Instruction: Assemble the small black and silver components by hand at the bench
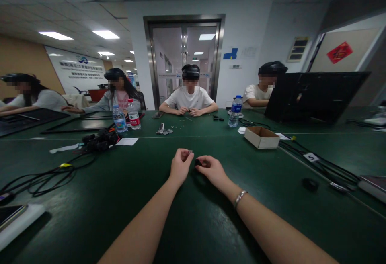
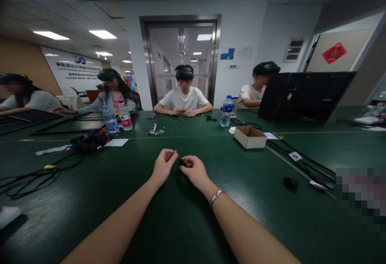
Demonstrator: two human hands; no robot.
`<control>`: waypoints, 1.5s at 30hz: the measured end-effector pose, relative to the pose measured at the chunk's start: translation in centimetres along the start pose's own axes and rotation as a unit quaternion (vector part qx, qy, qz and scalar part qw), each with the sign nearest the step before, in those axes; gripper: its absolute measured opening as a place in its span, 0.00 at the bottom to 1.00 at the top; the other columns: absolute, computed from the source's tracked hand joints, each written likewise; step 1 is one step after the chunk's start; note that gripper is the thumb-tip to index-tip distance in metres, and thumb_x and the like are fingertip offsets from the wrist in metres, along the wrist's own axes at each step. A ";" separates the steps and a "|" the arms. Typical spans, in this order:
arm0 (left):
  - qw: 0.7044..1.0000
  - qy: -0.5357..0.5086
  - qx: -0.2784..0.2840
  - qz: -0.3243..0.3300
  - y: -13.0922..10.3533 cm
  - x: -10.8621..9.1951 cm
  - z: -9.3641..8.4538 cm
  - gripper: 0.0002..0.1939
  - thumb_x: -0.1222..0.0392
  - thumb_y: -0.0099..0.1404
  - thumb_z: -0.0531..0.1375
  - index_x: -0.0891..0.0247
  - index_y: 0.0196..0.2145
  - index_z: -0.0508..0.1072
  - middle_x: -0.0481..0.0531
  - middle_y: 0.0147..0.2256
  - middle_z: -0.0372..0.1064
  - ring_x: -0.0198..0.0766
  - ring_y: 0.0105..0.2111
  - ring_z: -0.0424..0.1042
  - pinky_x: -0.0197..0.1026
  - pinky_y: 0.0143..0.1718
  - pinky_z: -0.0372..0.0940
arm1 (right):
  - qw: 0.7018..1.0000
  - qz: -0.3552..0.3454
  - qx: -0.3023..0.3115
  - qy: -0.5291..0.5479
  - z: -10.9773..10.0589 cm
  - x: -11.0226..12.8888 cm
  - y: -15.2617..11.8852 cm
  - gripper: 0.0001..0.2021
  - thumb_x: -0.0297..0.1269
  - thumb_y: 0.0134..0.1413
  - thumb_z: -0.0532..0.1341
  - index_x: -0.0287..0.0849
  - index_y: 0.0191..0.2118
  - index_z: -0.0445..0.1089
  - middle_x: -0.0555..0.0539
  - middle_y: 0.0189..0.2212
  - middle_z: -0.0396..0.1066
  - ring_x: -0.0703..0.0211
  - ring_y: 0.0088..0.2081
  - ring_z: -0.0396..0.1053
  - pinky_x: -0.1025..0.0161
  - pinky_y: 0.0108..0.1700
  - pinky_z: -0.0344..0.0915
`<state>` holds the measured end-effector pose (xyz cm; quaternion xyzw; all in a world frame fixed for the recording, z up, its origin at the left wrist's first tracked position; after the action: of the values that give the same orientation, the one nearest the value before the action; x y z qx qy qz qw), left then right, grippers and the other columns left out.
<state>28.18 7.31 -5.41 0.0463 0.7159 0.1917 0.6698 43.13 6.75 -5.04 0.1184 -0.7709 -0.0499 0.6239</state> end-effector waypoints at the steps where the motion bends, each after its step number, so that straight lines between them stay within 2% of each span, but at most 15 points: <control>1: 1.000 -0.013 0.001 -0.001 0.1 0.1 0.0 0.13 0.58 0.58 0.61 0.62 0.41 0.69 0.51 0.32 0.71 0.37 0.33 0.71 0.39 0.38 0.64 | 1.000 0.000 0.004 -0.008 0.0 0.0 0.0 0.13 0.29 0.38 0.65 0.38 0.36 0.73 0.45 0.36 0.73 0.60 0.36 0.70 0.61 0.43 0.67; 3: 0.999 -0.030 0.024 -0.003 0.1 0.1 0.1 0.14 0.58 0.60 0.59 0.61 0.44 0.69 0.50 0.32 0.71 0.36 0.34 0.71 0.39 0.39 0.64 | 1.000 -0.001 0.014 -0.028 0.1 0.1 -0.1 0.13 0.29 0.40 0.63 0.38 0.37 0.74 0.44 0.39 0.73 0.60 0.36 0.70 0.61 0.44 0.67; 6: 0.996 -0.062 0.065 -0.012 0.1 -0.3 0.3 0.10 0.56 0.60 0.59 0.61 0.39 0.71 0.52 0.34 0.72 0.38 0.37 0.72 0.41 0.43 0.64 | 0.998 -0.016 0.022 -0.062 0.1 0.4 -0.2 0.13 0.29 0.43 0.62 0.38 0.39 0.74 0.44 0.38 0.73 0.60 0.36 0.69 0.61 0.42 0.66; 10: 0.989 -0.113 0.086 -0.036 0.0 -0.8 0.4 0.12 0.57 0.56 0.63 0.63 0.37 0.70 0.53 0.35 0.73 0.40 0.40 0.73 0.45 0.47 0.64 | 0.993 -0.051 0.003 -0.102 0.0 0.8 -0.4 0.11 0.34 0.45 0.62 0.40 0.37 0.75 0.47 0.33 0.70 0.62 0.31 0.66 0.63 0.36 0.65; 13: 0.988 -0.110 0.100 -0.039 -0.1 -1.1 0.2 0.13 0.57 0.55 0.64 0.64 0.37 0.70 0.54 0.37 0.73 0.41 0.41 0.73 0.45 0.48 0.64 | 0.993 -0.054 -0.004 -0.104 -0.1 0.9 -0.5 0.11 0.36 0.47 0.62 0.40 0.37 0.75 0.48 0.32 0.68 0.62 0.31 0.65 0.63 0.35 0.64; 19: 0.993 -0.039 0.102 -0.041 -0.2 -1.5 -0.4 0.12 0.58 0.54 0.64 0.65 0.37 0.74 0.55 0.39 0.73 0.41 0.41 0.72 0.45 0.47 0.65 | 0.994 -0.056 -0.023 -0.087 -0.4 1.2 -0.6 0.09 0.35 0.46 0.62 0.42 0.35 0.75 0.48 0.32 0.66 0.60 0.33 0.66 0.61 0.38 0.64; 31: 0.993 -0.048 0.102 -0.040 -0.3 -2.0 -0.4 0.12 0.60 0.55 0.63 0.64 0.38 0.76 0.54 0.38 0.74 0.40 0.40 0.73 0.45 0.48 0.65 | 0.997 -0.038 -0.011 -0.072 -0.2 0.8 -0.5 0.10 0.35 0.46 0.62 0.39 0.37 0.75 0.47 0.34 0.66 0.62 0.33 0.66 0.63 0.38 0.64; 45: 0.993 -0.038 0.109 -0.036 -0.4 -2.1 -0.3 0.11 0.59 0.54 0.63 0.63 0.36 0.76 0.54 0.37 0.75 0.40 0.39 0.73 0.44 0.46 0.65 | 0.997 -0.040 -0.006 -0.058 -0.2 0.7 -0.4 0.09 0.36 0.46 0.62 0.42 0.36 0.75 0.48 0.33 0.68 0.61 0.33 0.67 0.62 0.40 0.65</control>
<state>28.13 6.16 -3.59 0.1004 0.7079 0.0865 0.6938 43.25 6.19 -4.41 0.1424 -0.8000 -0.0866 0.5763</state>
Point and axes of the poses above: each hand's wrist, its own y-axis towards the middle knuckle, its own z-axis out of the palm, x = y × z, the point moved 2 cm from there along y, towards the middle knuckle
